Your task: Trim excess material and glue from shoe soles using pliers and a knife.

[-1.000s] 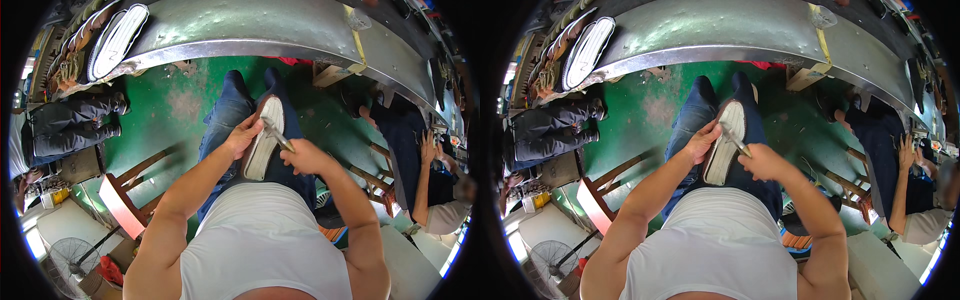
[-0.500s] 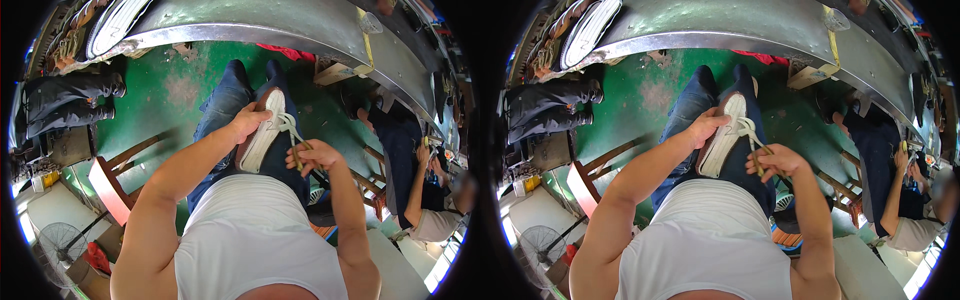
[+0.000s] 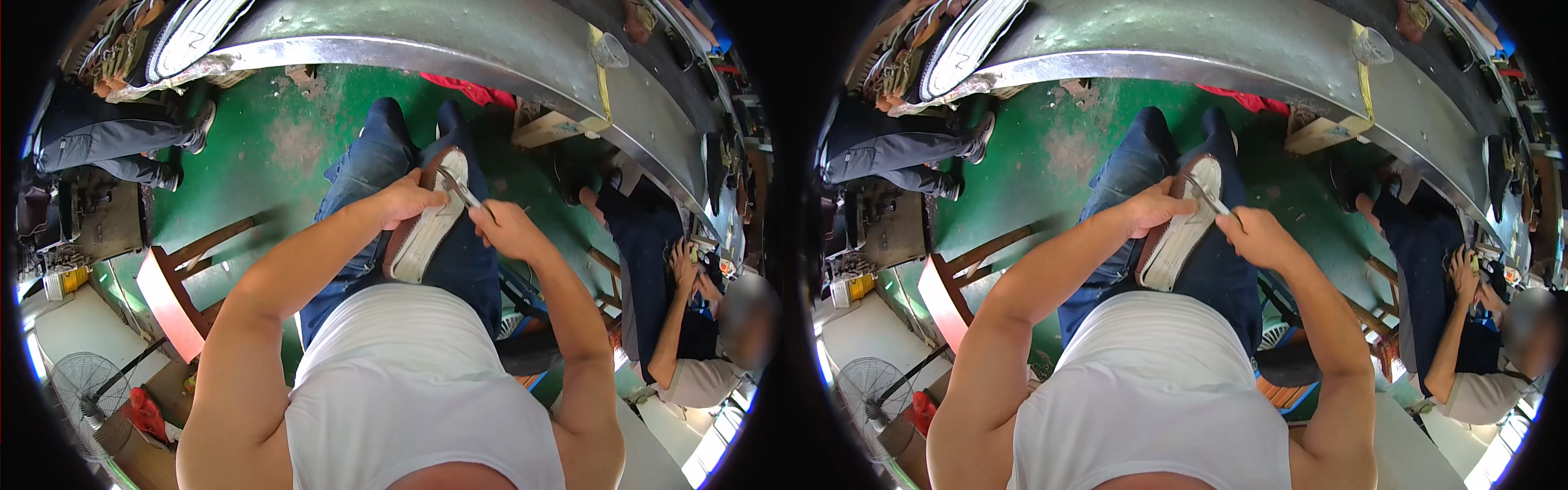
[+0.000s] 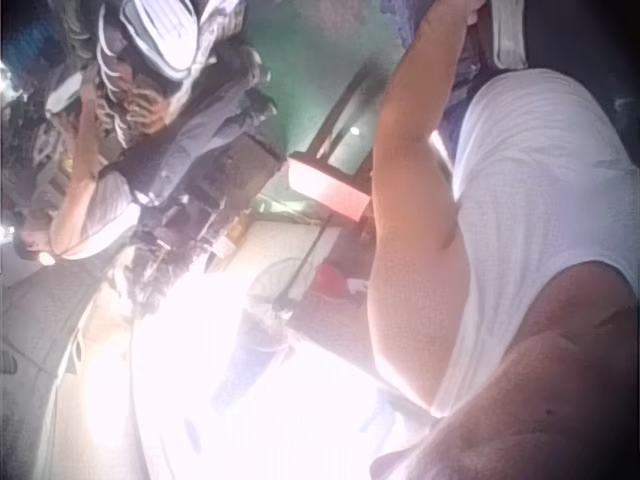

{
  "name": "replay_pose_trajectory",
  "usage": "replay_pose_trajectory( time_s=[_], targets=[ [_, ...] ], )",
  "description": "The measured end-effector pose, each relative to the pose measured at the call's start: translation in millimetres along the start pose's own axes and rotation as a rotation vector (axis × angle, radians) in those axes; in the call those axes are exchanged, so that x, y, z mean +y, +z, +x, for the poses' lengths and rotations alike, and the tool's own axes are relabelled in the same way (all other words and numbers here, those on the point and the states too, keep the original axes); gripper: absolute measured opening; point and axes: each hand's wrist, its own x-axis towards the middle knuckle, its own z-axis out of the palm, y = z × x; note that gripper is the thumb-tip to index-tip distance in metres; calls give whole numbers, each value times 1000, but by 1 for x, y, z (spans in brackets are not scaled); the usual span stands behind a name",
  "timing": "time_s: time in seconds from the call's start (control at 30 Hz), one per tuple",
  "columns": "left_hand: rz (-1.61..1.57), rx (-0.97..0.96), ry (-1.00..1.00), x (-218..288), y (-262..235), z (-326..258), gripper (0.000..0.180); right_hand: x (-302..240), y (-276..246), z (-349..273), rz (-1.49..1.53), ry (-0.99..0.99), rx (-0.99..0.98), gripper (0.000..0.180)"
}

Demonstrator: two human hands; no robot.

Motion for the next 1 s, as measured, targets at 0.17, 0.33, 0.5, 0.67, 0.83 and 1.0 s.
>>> replay_pose_trajectory(
  time_s=[0.17, 0.33, 0.5, 0.67, 0.83, 1.0],
  targets=[
    [52, -42, -68, 4, -7, 3, 75, -2, -2, -51, 100, 184, -283, 30],
    [70, -66, -87, 6, -4, 1, 76, -12, 24, -58, -287, -224, -131, 48],
    [32, -59, -75, -1, -6, 1, 74, -46, 29, -48, -648, -106, -125, 36],
    [10, -77, -9, -3, -17, 9, 71, 10, 64, -33, -206, -263, 145, 26],
    [269, -41, 176, -21, -4, -11, 80, 20, 65, -71, -39, 41, -27, 24],
    [130, -138, 241, -50, -1, -24, 94, 17, 72, -80, -139, -36, 15, 20]
  ],
)
